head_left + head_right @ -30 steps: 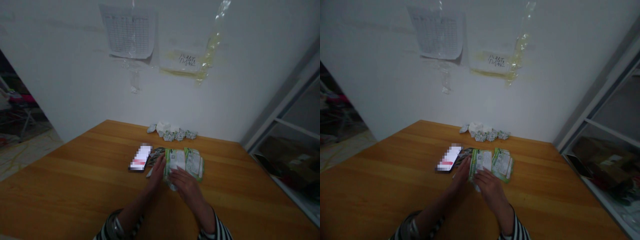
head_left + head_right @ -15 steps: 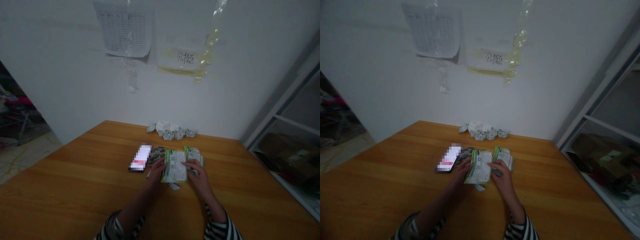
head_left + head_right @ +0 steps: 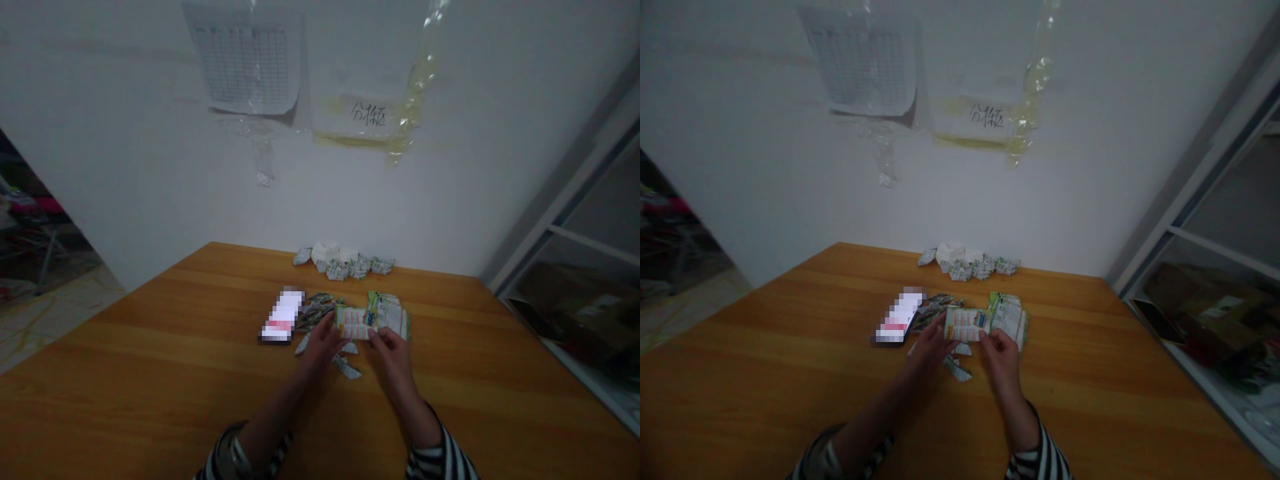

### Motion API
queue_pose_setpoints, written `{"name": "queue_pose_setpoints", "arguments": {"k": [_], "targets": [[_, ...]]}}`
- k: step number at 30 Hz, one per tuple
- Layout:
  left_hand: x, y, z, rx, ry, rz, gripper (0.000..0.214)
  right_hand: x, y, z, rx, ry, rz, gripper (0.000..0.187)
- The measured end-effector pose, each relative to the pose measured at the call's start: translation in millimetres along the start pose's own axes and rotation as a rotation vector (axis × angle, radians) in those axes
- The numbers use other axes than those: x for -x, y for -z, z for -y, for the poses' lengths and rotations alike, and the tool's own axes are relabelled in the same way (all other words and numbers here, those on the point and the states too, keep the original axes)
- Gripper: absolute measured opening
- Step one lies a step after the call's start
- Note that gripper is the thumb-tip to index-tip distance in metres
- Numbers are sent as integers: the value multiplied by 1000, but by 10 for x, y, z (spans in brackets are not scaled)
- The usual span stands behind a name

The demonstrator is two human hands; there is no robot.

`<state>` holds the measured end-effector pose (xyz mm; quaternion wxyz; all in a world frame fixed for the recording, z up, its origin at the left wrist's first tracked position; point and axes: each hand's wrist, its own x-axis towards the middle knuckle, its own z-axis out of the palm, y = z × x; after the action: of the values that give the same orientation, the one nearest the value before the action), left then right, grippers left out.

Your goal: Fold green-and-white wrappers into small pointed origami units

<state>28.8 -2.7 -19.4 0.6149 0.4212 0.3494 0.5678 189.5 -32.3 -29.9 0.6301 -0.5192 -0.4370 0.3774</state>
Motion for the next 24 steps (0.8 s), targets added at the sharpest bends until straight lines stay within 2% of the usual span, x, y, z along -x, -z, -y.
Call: {"name": "queue_pose_setpoints", "arguments": {"k": [3, 7, 10, 16, 24], "targets": [[41, 24, 16, 28, 40, 69, 56, 43, -51, -44, -79, -49, 37, 35], [35, 48, 17, 96, 56, -12, 53, 70, -98, -91, -138, -82, 77, 36], [23, 40, -4, 118, 65, -23, 54, 75, -126, -107, -206, -90, 74, 39], [51, 15, -77, 6, 62, -40, 51, 117, -169, -1, -277, -209, 119, 45], [72, 18, -72, -32, -1, -51, 41, 146, -199, 46, -296, -170, 102, 48]]}}
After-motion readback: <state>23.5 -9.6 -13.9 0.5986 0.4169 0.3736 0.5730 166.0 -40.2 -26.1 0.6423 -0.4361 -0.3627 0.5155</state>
